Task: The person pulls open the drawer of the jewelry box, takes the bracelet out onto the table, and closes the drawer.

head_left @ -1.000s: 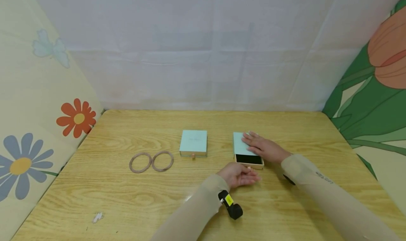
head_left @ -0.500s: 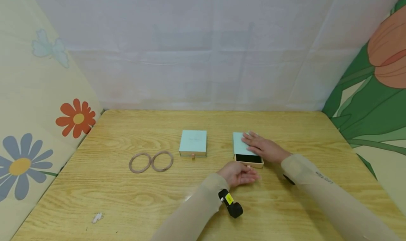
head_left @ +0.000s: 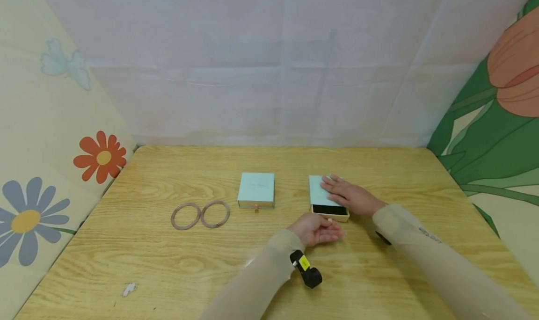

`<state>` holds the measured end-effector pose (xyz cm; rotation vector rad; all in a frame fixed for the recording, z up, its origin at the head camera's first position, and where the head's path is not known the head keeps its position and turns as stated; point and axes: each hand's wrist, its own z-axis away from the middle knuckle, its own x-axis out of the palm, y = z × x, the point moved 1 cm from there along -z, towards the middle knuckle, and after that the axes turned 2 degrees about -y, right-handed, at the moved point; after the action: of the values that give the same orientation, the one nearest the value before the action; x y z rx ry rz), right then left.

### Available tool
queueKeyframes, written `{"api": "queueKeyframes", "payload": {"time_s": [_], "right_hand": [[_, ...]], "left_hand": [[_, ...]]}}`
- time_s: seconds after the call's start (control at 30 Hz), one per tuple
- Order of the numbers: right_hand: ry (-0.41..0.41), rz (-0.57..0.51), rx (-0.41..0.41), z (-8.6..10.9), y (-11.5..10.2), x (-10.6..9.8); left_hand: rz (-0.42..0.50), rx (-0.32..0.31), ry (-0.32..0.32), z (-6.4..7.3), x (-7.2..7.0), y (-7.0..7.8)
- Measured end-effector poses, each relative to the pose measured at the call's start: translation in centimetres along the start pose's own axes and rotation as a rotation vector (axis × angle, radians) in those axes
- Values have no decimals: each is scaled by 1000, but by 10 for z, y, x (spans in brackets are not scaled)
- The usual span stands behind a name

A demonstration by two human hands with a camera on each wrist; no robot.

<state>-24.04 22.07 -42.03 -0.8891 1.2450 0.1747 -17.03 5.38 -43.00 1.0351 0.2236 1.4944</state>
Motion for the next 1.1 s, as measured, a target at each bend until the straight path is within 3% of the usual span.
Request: {"api": "queueKeyframes", "payload": {"time_s": [1.1], "right_hand": [[7,1,-2,1,-3,-2]], "left_hand": [[15,4,-2,-9,-1,5]]}}
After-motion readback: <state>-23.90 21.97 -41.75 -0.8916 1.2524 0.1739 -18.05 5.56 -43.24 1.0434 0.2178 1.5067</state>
